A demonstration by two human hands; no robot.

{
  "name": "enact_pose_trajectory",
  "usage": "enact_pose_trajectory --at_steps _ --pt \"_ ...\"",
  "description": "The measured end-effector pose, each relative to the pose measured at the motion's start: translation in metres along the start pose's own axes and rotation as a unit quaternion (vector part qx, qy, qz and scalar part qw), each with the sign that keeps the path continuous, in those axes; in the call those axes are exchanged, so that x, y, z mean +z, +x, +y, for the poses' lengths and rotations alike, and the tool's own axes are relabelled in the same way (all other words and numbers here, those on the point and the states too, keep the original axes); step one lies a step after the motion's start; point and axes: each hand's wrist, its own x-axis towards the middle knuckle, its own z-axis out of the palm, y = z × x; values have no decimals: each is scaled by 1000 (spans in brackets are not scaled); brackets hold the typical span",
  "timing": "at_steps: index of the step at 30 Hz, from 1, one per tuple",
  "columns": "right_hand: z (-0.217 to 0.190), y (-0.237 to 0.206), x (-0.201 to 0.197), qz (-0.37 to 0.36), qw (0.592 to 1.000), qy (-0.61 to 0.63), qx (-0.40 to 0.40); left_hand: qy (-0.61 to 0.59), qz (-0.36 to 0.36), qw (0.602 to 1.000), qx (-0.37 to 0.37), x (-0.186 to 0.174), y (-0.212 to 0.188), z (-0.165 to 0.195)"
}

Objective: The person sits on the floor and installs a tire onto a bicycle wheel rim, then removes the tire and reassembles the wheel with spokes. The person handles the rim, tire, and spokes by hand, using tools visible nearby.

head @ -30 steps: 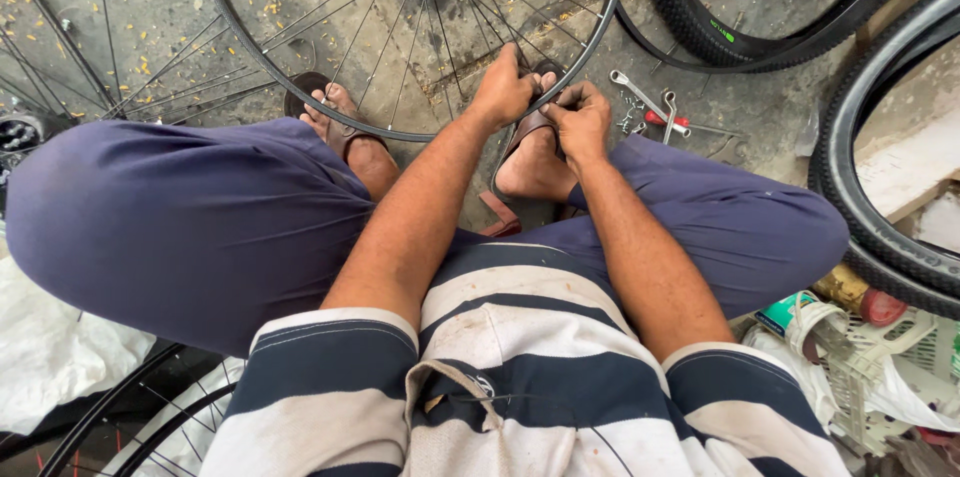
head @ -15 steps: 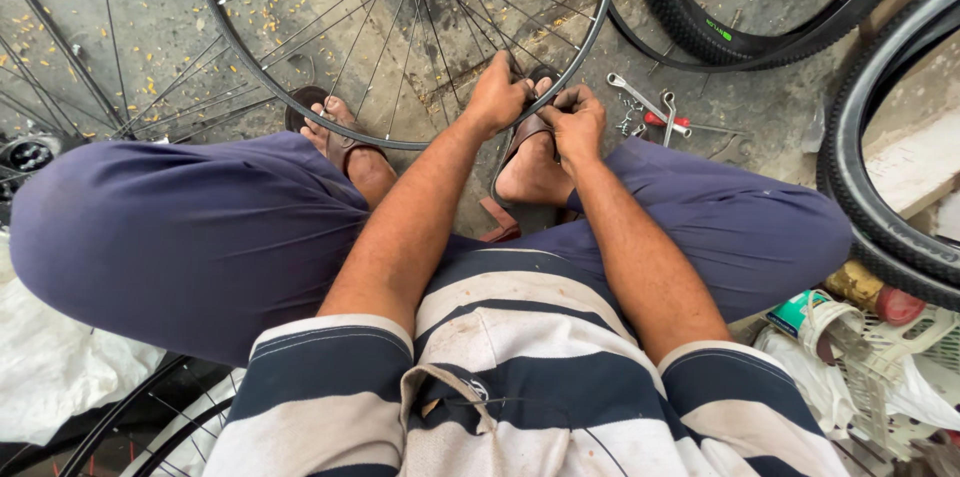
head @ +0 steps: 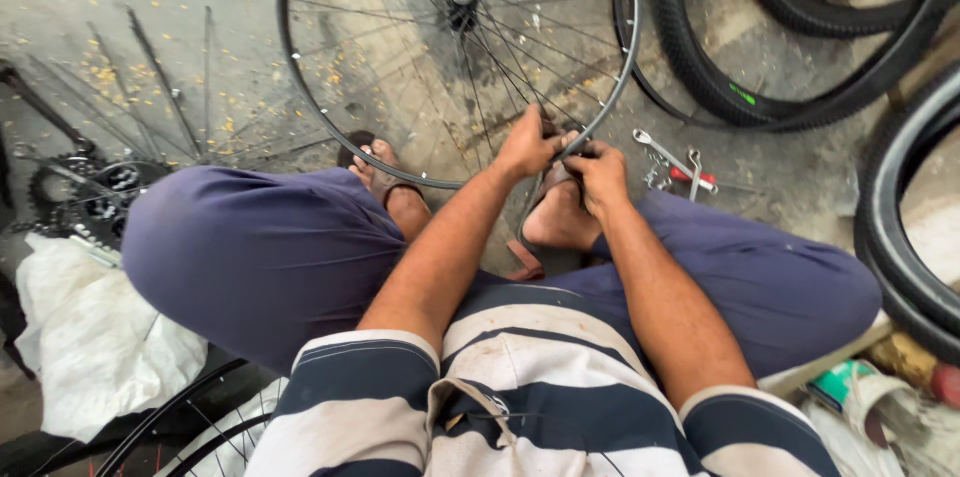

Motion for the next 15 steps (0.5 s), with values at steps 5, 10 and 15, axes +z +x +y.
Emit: enact_pose_trajectory --at_steps 5,10,15 --pt "4 3 -8 -2 999 36 17 53 5 999 -9 -5 -3 3" --pt "8 7 -11 16 998 61 18 -18 -21 1000 2 -7 -1 3" --pt "5 4 -7 14 999 41 -1 -13 -25 999 -22 -7 -2 0"
